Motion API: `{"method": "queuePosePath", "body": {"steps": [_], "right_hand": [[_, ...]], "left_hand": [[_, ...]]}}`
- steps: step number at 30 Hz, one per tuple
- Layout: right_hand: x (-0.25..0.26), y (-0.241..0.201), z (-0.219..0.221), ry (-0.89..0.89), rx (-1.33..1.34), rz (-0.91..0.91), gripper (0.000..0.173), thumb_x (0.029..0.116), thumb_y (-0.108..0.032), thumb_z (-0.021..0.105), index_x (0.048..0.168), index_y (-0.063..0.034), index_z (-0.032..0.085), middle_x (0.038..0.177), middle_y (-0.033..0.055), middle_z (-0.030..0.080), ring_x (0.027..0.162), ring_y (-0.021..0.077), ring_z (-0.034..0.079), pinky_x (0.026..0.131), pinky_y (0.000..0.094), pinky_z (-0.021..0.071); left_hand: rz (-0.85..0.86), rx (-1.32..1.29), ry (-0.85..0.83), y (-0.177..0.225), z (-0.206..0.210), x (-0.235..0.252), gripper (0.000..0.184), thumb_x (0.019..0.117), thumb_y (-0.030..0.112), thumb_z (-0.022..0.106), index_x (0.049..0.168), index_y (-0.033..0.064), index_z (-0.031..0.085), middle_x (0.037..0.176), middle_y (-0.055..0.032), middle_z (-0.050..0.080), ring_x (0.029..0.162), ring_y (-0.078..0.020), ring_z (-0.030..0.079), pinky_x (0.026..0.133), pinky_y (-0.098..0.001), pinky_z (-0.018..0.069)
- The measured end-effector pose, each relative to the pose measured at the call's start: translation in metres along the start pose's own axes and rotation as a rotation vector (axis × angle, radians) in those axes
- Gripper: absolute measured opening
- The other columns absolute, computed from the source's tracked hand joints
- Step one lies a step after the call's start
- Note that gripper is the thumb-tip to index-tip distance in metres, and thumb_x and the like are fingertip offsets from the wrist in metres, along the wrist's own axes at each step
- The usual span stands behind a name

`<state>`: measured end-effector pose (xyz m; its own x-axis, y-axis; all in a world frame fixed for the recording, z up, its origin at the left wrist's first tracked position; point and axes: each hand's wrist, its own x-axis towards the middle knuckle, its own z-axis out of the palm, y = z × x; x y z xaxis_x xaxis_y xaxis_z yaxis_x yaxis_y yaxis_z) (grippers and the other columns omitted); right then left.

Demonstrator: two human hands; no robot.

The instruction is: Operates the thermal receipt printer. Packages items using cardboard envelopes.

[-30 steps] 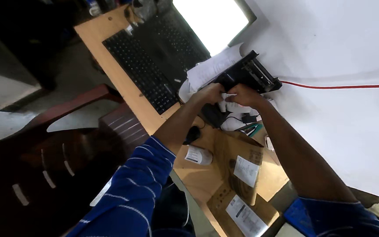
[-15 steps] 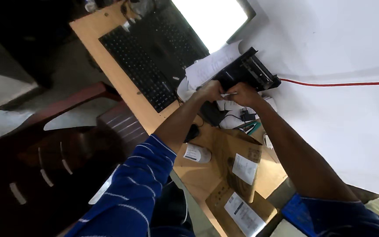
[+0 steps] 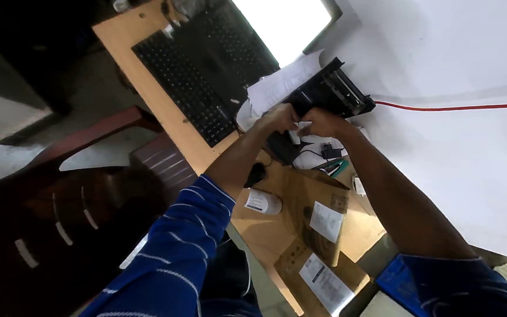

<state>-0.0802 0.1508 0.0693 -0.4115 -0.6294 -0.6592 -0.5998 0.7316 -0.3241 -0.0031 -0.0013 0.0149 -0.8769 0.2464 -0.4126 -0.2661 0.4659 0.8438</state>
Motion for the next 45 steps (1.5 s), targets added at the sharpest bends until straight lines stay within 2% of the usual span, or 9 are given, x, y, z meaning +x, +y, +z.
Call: {"method": "queuePosePath", "body": {"steps": [6, 10, 18, 22, 25, 30, 36, 39, 45], "right_hand": [[-0.003, -0.005, -0.001, 0.032, 0.006, 0.107, 0.021, 0.0937, -0.018, 0.075, 0.085, 0.0009, 0.072, 0.079, 0.0155, 0.067, 0.075, 0.0281, 0.064, 0.073, 0.0529, 0.0507], [-0.005, 0.001, 0.001, 0.083, 0.006, 0.036, 0.030, 0.0940, -0.018, 0.074, 0.071, -0.0008, 0.065, 0.068, 0.0120, 0.059, 0.065, 0.0244, 0.057, 0.065, 0.0490, 0.0453], [-0.010, 0.009, 0.007, 0.179, 0.037, -0.072, 0.030, 0.0943, -0.016, 0.073, 0.069, -0.0016, 0.066, 0.064, 0.0106, 0.059, 0.062, 0.0234, 0.056, 0.062, 0.0496, 0.0450], [-0.008, 0.012, 0.007, 0.144, 0.063, -0.098, 0.025, 0.0964, -0.013, 0.070, 0.075, -0.0003, 0.067, 0.068, 0.0100, 0.059, 0.064, 0.0204, 0.056, 0.064, 0.0453, 0.0462], [-0.005, 0.015, 0.004, 0.101, 0.052, -0.099, 0.015, 0.0957, -0.008, 0.069, 0.087, 0.0040, 0.071, 0.080, 0.0164, 0.067, 0.075, 0.0266, 0.063, 0.074, 0.0509, 0.0509], [-0.003, 0.006, -0.002, 0.051, 0.053, 0.011, 0.015, 0.0948, -0.009, 0.070, 0.086, 0.0028, 0.070, 0.077, 0.0152, 0.064, 0.070, 0.0251, 0.061, 0.069, 0.0485, 0.0499], [-0.001, 0.002, -0.006, 0.026, 0.018, 0.041, 0.025, 0.0958, -0.017, 0.072, 0.079, -0.0001, 0.069, 0.072, 0.0124, 0.062, 0.067, 0.0241, 0.059, 0.066, 0.0488, 0.0474], [-0.002, 0.005, -0.004, 0.042, 0.019, 0.032, 0.027, 0.0960, -0.019, 0.072, 0.076, -0.0011, 0.068, 0.069, 0.0115, 0.062, 0.065, 0.0234, 0.058, 0.065, 0.0485, 0.0475], [-0.012, 0.011, 0.002, 0.145, 0.055, -0.002, 0.033, 0.0970, -0.021, 0.071, 0.071, -0.0024, 0.064, 0.064, 0.0100, 0.056, 0.062, 0.0235, 0.054, 0.061, 0.0491, 0.0431]], "left_hand": [[0.024, 0.012, -0.007, 0.002, -0.002, -0.004, 0.026, 0.0980, 0.022, 0.069, 0.116, 0.0033, 0.072, 0.100, -0.0163, 0.071, 0.077, -0.0247, 0.067, 0.075, -0.0454, 0.0570], [0.014, 0.004, -0.014, 0.002, -0.002, -0.002, 0.026, 0.0985, 0.023, 0.069, 0.118, 0.0055, 0.072, 0.101, -0.0143, 0.071, 0.076, -0.0221, 0.066, 0.073, -0.0428, 0.0567], [0.027, -0.002, -0.017, -0.001, -0.002, 0.001, 0.026, 0.0992, 0.023, 0.068, 0.119, 0.0070, 0.072, 0.099, -0.0141, 0.071, 0.072, -0.0219, 0.064, 0.071, -0.0432, 0.0559], [0.005, -0.022, -0.042, -0.002, -0.004, 0.002, 0.026, 0.0989, 0.023, 0.068, 0.119, 0.0063, 0.071, 0.093, -0.0130, 0.070, 0.066, -0.0190, 0.062, 0.066, -0.0391, 0.0553], [0.017, -0.035, -0.080, -0.004, -0.004, 0.002, 0.029, 0.0969, 0.022, 0.071, 0.120, 0.0042, 0.069, 0.088, -0.0115, 0.068, 0.063, -0.0166, 0.059, 0.063, -0.0361, 0.0532], [0.044, 0.077, -0.064, -0.003, -0.003, 0.005, 0.031, 0.0936, 0.024, 0.075, 0.115, 0.0027, 0.070, 0.098, -0.0166, 0.070, 0.077, -0.0261, 0.066, 0.075, -0.0480, 0.0558], [0.075, 0.098, -0.037, -0.002, -0.001, 0.005, 0.030, 0.0928, 0.027, 0.076, 0.111, 0.0029, 0.072, 0.102, -0.0168, 0.070, 0.085, -0.0285, 0.068, 0.079, -0.0508, 0.0554], [0.143, 0.145, -0.011, -0.005, 0.001, 0.007, 0.026, 0.0928, 0.026, 0.075, 0.104, 0.0030, 0.075, 0.105, -0.0172, 0.072, 0.100, -0.0321, 0.068, 0.091, -0.0563, 0.0519], [0.119, 0.103, 0.010, -0.002, 0.003, 0.008, 0.026, 0.0937, 0.023, 0.074, 0.111, 0.0034, 0.075, 0.113, -0.0161, 0.072, 0.110, -0.0307, 0.067, 0.100, -0.0545, 0.0504]]}}
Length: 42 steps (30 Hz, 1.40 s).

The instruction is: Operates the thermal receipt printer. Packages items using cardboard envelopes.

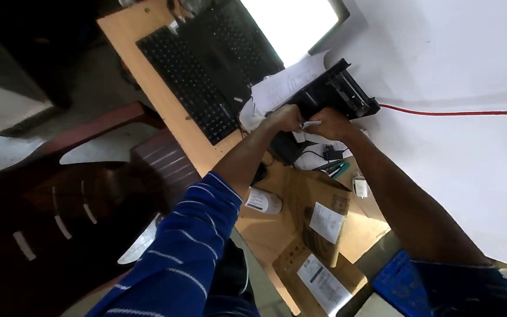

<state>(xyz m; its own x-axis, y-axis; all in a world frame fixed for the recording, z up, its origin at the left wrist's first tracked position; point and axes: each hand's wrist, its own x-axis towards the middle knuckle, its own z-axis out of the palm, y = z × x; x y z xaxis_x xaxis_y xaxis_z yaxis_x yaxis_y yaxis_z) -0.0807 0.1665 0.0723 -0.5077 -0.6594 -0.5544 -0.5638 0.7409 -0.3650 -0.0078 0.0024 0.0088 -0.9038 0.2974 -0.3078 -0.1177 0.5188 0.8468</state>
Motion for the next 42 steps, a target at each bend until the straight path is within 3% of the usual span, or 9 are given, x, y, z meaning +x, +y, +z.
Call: {"method": "queuePosePath", "body": {"steps": [4, 7, 14, 21, 28, 32, 34, 38, 42], "right_hand": [[-0.006, 0.001, 0.005, 0.065, 0.033, -0.003, 0.029, 0.0966, -0.021, 0.071, 0.075, -0.0015, 0.068, 0.068, 0.0119, 0.060, 0.066, 0.0250, 0.057, 0.066, 0.0512, 0.0458], [-0.007, 0.004, 0.006, 0.061, 0.052, -0.019, 0.026, 0.0974, -0.020, 0.070, 0.080, -0.0014, 0.070, 0.072, 0.0126, 0.063, 0.070, 0.0256, 0.060, 0.069, 0.0521, 0.0473], [0.003, 0.003, 0.005, -0.022, 0.000, -0.075, 0.026, 0.0972, -0.016, 0.070, 0.078, 0.0015, 0.066, 0.071, 0.0128, 0.060, 0.067, 0.0244, 0.058, 0.067, 0.0481, 0.0476], [0.007, -0.008, 0.002, -0.057, -0.028, 0.000, 0.024, 0.0954, -0.014, 0.071, 0.076, 0.0004, 0.067, 0.071, 0.0132, 0.062, 0.067, 0.0254, 0.060, 0.066, 0.0498, 0.0483], [-0.002, -0.008, 0.002, 0.044, -0.054, 0.026, 0.026, 0.0962, -0.021, 0.072, 0.078, -0.0021, 0.070, 0.073, 0.0141, 0.064, 0.072, 0.0284, 0.062, 0.071, 0.0545, 0.0475], [-0.006, 0.000, 0.007, 0.105, -0.031, -0.016, 0.026, 0.0952, -0.021, 0.073, 0.079, -0.0010, 0.070, 0.075, 0.0159, 0.064, 0.075, 0.0314, 0.062, 0.072, 0.0573, 0.0473], [-0.008, 0.000, 0.006, 0.103, -0.018, -0.006, 0.025, 0.0956, -0.022, 0.072, 0.081, -0.0010, 0.072, 0.078, 0.0159, 0.065, 0.078, 0.0313, 0.063, 0.074, 0.0570, 0.0482], [-0.009, 0.001, 0.006, 0.094, 0.006, -0.034, 0.028, 0.0960, -0.020, 0.071, 0.075, -0.0013, 0.068, 0.074, 0.0135, 0.062, 0.073, 0.0278, 0.060, 0.070, 0.0530, 0.0465], [-0.010, 0.007, 0.007, 0.116, -0.009, -0.111, 0.028, 0.0957, -0.018, 0.070, 0.073, -0.0009, 0.067, 0.075, 0.0134, 0.061, 0.074, 0.0281, 0.059, 0.071, 0.0524, 0.0456]], "left_hand": [[0.025, -0.017, -0.004, -0.003, 0.000, -0.001, 0.023, 0.0960, 0.021, 0.071, 0.111, 0.0039, 0.075, 0.113, -0.0162, 0.072, 0.107, -0.0308, 0.068, 0.098, -0.0549, 0.0507], [0.022, -0.027, -0.016, -0.003, -0.001, -0.001, 0.026, 0.0967, 0.023, 0.071, 0.114, 0.0037, 0.074, 0.110, -0.0159, 0.072, 0.098, -0.0287, 0.069, 0.090, -0.0515, 0.0538], [-0.027, -0.038, -0.010, -0.003, 0.001, -0.001, 0.024, 0.0951, 0.020, 0.072, 0.113, 0.0042, 0.074, 0.116, -0.0170, 0.071, 0.112, -0.0323, 0.066, 0.100, -0.0562, 0.0495], [0.030, 0.013, 0.003, -0.006, 0.002, -0.003, 0.023, 0.0969, 0.021, 0.069, 0.110, 0.0023, 0.075, 0.114, -0.0175, 0.071, 0.111, -0.0323, 0.066, 0.100, -0.0555, 0.0494], [0.055, -0.021, 0.013, -0.006, 0.000, -0.003, 0.024, 0.0970, 0.019, 0.069, 0.112, 0.0020, 0.074, 0.116, -0.0180, 0.071, 0.112, -0.0322, 0.066, 0.101, -0.0542, 0.0485], [-0.011, -0.079, -0.002, -0.004, -0.001, -0.003, 0.026, 0.0973, 0.020, 0.069, 0.118, 0.0049, 0.073, 0.115, -0.0180, 0.071, 0.105, -0.0317, 0.068, 0.095, -0.0544, 0.0519], [-0.050, -0.084, -0.027, -0.002, -0.004, -0.004, 0.027, 0.0976, 0.022, 0.069, 0.120, 0.0068, 0.073, 0.112, -0.0170, 0.071, 0.095, -0.0290, 0.068, 0.088, -0.0519, 0.0535], [-0.067, -0.076, -0.067, -0.003, -0.006, -0.002, 0.024, 0.0995, 0.022, 0.067, 0.120, 0.0103, 0.073, 0.102, -0.0142, 0.070, 0.077, -0.0231, 0.063, 0.072, -0.0450, 0.0536], [-0.050, -0.066, -0.083, -0.004, -0.005, -0.001, 0.023, 0.1010, 0.021, 0.064, 0.121, 0.0125, 0.073, 0.103, -0.0127, 0.071, 0.074, -0.0206, 0.063, 0.070, -0.0416, 0.0537]]}}
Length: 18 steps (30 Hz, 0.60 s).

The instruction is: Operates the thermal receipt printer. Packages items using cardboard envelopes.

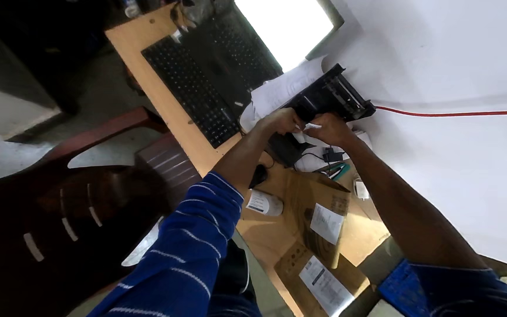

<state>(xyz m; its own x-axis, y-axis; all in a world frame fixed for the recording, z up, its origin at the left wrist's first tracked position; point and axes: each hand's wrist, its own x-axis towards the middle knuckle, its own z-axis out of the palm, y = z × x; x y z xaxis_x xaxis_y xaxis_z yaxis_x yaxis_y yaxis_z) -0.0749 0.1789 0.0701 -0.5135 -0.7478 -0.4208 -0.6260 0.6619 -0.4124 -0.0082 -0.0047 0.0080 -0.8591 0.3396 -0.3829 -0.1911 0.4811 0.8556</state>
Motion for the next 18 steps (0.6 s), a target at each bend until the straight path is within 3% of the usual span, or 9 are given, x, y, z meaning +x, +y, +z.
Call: {"method": "queuePosePath", "body": {"steps": [5, 9, 11, 13, 15, 16, 18], "right_hand": [[-0.011, -0.018, -0.010, 0.039, -0.081, 0.026, 0.024, 0.1011, -0.019, 0.064, 0.093, 0.0015, 0.074, 0.093, 0.0216, 0.069, 0.095, 0.0377, 0.066, 0.089, 0.0606, 0.0480], [-0.034, -0.049, -0.028, -0.049, -0.023, 0.038, 0.017, 0.0982, -0.019, 0.070, 0.092, -0.0036, 0.074, 0.085, 0.0141, 0.070, 0.080, 0.0286, 0.067, 0.077, 0.0553, 0.0529], [-0.051, -0.065, -0.022, -0.169, 0.044, -0.037, 0.013, 0.0947, -0.019, 0.073, 0.096, -0.0062, 0.075, 0.087, 0.0110, 0.071, 0.081, 0.0255, 0.068, 0.078, 0.0532, 0.0553], [-0.063, -0.079, 0.005, -0.318, 0.028, -0.128, 0.016, 0.0928, -0.017, 0.074, 0.103, -0.0058, 0.075, 0.096, 0.0126, 0.072, 0.091, 0.0279, 0.069, 0.085, 0.0525, 0.0550], [-0.073, -0.091, 0.048, -0.484, -0.049, -0.088, 0.026, 0.0959, -0.020, 0.072, 0.116, -0.0036, 0.072, 0.110, 0.0176, 0.071, 0.106, 0.0342, 0.067, 0.096, 0.0558, 0.0511], [-0.080, -0.089, 0.074, -0.503, -0.090, -0.060, 0.032, 0.0983, -0.025, 0.069, 0.123, -0.0052, 0.070, 0.118, 0.0184, 0.069, 0.113, 0.0363, 0.064, 0.101, 0.0578, 0.0481], [-0.091, -0.051, 0.139, -0.343, -0.151, -0.113, 0.035, 0.0947, -0.039, 0.070, 0.121, -0.0148, 0.073, 0.112, 0.0123, 0.072, 0.105, 0.0326, 0.068, 0.094, 0.0574, 0.0522]], "left_hand": [[0.038, -0.002, 0.002, -0.004, 0.001, 0.003, 0.024, 0.1005, 0.021, 0.066, 0.122, 0.0135, 0.073, 0.108, -0.0121, 0.071, 0.077, -0.0212, 0.064, 0.071, -0.0424, 0.0542], [0.054, -0.038, 0.050, -0.010, 0.004, 0.002, 0.025, 0.1006, 0.024, 0.066, 0.121, 0.0116, 0.073, 0.097, -0.0122, 0.071, 0.068, -0.0191, 0.062, 0.066, -0.0398, 0.0542], [0.053, -0.066, 0.057, -0.009, 0.003, -0.001, 0.024, 0.1006, 0.023, 0.066, 0.120, 0.0108, 0.073, 0.096, -0.0117, 0.071, 0.067, -0.0170, 0.061, 0.066, -0.0373, 0.0537], [0.076, -0.093, 0.073, -0.009, 0.004, -0.003, 0.024, 0.0996, 0.020, 0.067, 0.120, 0.0102, 0.073, 0.101, -0.0120, 0.071, 0.071, -0.0176, 0.063, 0.068, -0.0380, 0.0551], [0.133, -0.082, 0.113, -0.014, 0.007, 0.000, 0.023, 0.0975, 0.020, 0.070, 0.118, 0.0115, 0.075, 0.106, -0.0116, 0.073, 0.078, -0.0196, 0.068, 0.073, -0.0412, 0.0578], [0.166, -0.070, 0.138, -0.015, 0.007, 0.000, 0.022, 0.0965, 0.019, 0.071, 0.116, 0.0108, 0.076, 0.107, -0.0118, 0.073, 0.082, -0.0210, 0.069, 0.077, -0.0435, 0.0579], [0.205, -0.039, 0.175, -0.016, 0.008, -0.001, 0.021, 0.0960, 0.018, 0.071, 0.115, 0.0101, 0.076, 0.113, -0.0107, 0.074, 0.101, -0.0233, 0.071, 0.094, -0.0480, 0.0560]]}}
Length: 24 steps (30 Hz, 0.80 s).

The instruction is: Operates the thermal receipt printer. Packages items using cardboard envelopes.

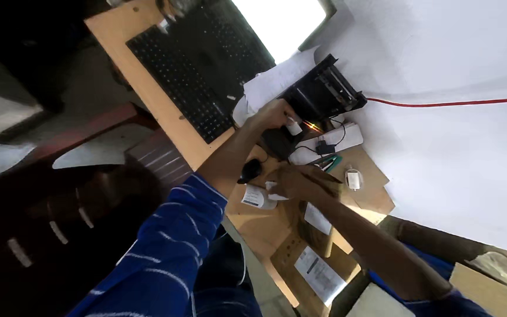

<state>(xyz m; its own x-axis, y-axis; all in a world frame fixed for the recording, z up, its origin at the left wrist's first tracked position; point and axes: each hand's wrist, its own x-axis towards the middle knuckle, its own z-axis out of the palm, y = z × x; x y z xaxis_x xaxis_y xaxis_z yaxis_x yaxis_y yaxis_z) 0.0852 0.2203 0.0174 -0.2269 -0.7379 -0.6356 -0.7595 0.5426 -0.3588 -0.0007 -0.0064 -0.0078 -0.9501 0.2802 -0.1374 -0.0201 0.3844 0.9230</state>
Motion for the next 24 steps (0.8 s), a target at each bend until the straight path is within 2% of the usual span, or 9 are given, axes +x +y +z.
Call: {"method": "queuePosePath", "body": {"steps": [2, 4, 7, 9, 11, 13, 17, 20, 24], "right_hand": [[0.009, -0.009, 0.016, -0.080, -0.047, 0.180, 0.042, 0.0919, -0.035, 0.074, 0.130, -0.0191, 0.068, 0.119, 0.0114, 0.070, 0.113, 0.0333, 0.065, 0.098, 0.0589, 0.0492], [0.009, -0.021, 0.013, -0.006, -0.124, 0.246, 0.051, 0.0874, -0.036, 0.079, 0.129, -0.0117, 0.066, 0.118, 0.0167, 0.068, 0.114, 0.0385, 0.063, 0.097, 0.0613, 0.0489], [-0.017, -0.065, -0.060, 0.127, -0.070, 0.319, 0.031, 0.0969, -0.033, 0.069, 0.118, -0.0099, 0.071, 0.111, 0.0165, 0.070, 0.108, 0.0377, 0.066, 0.086, 0.0601, 0.0536], [-0.039, -0.073, -0.104, 0.398, -0.039, 0.329, 0.024, 0.1016, -0.032, 0.062, 0.109, -0.0112, 0.074, 0.104, 0.0140, 0.071, 0.100, 0.0342, 0.069, 0.082, 0.0575, 0.0558], [-0.051, -0.062, -0.140, 0.774, -0.086, 0.339, 0.029, 0.1035, -0.028, 0.058, 0.114, -0.0061, 0.073, 0.110, 0.0180, 0.071, 0.106, 0.0378, 0.067, 0.089, 0.0577, 0.0542], [-0.050, -0.030, -0.174, 1.005, -0.181, 0.383, 0.036, 0.1019, -0.029, 0.056, 0.122, -0.0019, 0.069, 0.120, 0.0230, 0.068, 0.117, 0.0447, 0.060, 0.096, 0.0605, 0.0483], [-0.040, 0.033, -0.209, 0.891, -0.016, 0.535, 0.051, 0.1080, -0.036, 0.046, 0.145, -0.0011, 0.053, 0.141, 0.0269, 0.057, 0.133, 0.0486, 0.050, 0.104, 0.0701, 0.0397], [-0.030, 0.049, -0.210, 0.741, 0.131, 0.536, 0.042, 0.1110, -0.031, 0.042, 0.134, -0.0027, 0.062, 0.118, 0.0268, 0.068, 0.112, 0.0450, 0.065, 0.096, 0.0660, 0.0483], [-0.026, 0.040, -0.201, 0.737, 0.135, 0.515, 0.037, 0.1105, -0.029, 0.045, 0.127, -0.0056, 0.069, 0.106, 0.0228, 0.072, 0.101, 0.0414, 0.069, 0.090, 0.0624, 0.0507]], "left_hand": [[0.033, 0.020, 0.034, 0.004, 0.000, -0.006, 0.019, 0.0959, 0.014, 0.070, 0.113, 0.0093, 0.077, 0.115, -0.0101, 0.074, 0.108, -0.0237, 0.070, 0.100, -0.0480, 0.0539], [0.049, 0.069, 0.065, 0.014, -0.003, -0.016, 0.017, 0.0962, 0.011, 0.069, 0.111, 0.0078, 0.077, 0.114, -0.0124, 0.073, 0.109, -0.0263, 0.069, 0.101, -0.0487, 0.0527], [-0.001, 0.204, 0.052, 0.030, -0.006, -0.028, 0.020, 0.0995, 0.012, 0.063, 0.114, 0.0108, 0.077, 0.115, -0.0141, 0.073, 0.112, -0.0314, 0.067, 0.102, -0.0534, 0.0503], [-0.039, 0.268, 0.070, 0.034, -0.003, -0.034, 0.021, 0.1002, 0.014, 0.061, 0.114, 0.0143, 0.077, 0.117, -0.0125, 0.072, 0.116, -0.0319, 0.065, 0.103, -0.0542, 0.0497], [-0.022, 0.311, 0.115, 0.035, 0.000, -0.040, 0.021, 0.0996, 0.014, 0.061, 0.112, 0.0161, 0.078, 0.117, -0.0116, 0.073, 0.119, -0.0314, 0.064, 0.105, -0.0521, 0.0486], [0.001, 0.326, 0.146, 0.035, 0.001, -0.044, 0.021, 0.0997, 0.015, 0.062, 0.112, 0.0170, 0.079, 0.116, -0.0103, 0.073, 0.119, -0.0304, 0.063, 0.105, -0.0504, 0.0486], [0.179, 0.296, 0.232, 0.023, 0.004, -0.052, 0.016, 0.0960, 0.008, 0.066, 0.103, 0.0106, 0.080, 0.115, -0.0097, 0.074, 0.118, -0.0286, 0.065, 0.107, -0.0482, 0.0477], [0.225, 0.258, 0.265, 0.017, 0.005, -0.061, 0.013, 0.0946, 0.006, 0.068, 0.098, 0.0085, 0.080, 0.113, -0.0105, 0.074, 0.115, -0.0287, 0.065, 0.106, -0.0469, 0.0480], [0.190, 0.259, 0.289, 0.012, 0.007, -0.075, 0.017, 0.0950, 0.003, 0.066, 0.101, 0.0090, 0.081, 0.112, -0.0114, 0.074, 0.114, -0.0295, 0.067, 0.104, -0.0483, 0.0503]]}}
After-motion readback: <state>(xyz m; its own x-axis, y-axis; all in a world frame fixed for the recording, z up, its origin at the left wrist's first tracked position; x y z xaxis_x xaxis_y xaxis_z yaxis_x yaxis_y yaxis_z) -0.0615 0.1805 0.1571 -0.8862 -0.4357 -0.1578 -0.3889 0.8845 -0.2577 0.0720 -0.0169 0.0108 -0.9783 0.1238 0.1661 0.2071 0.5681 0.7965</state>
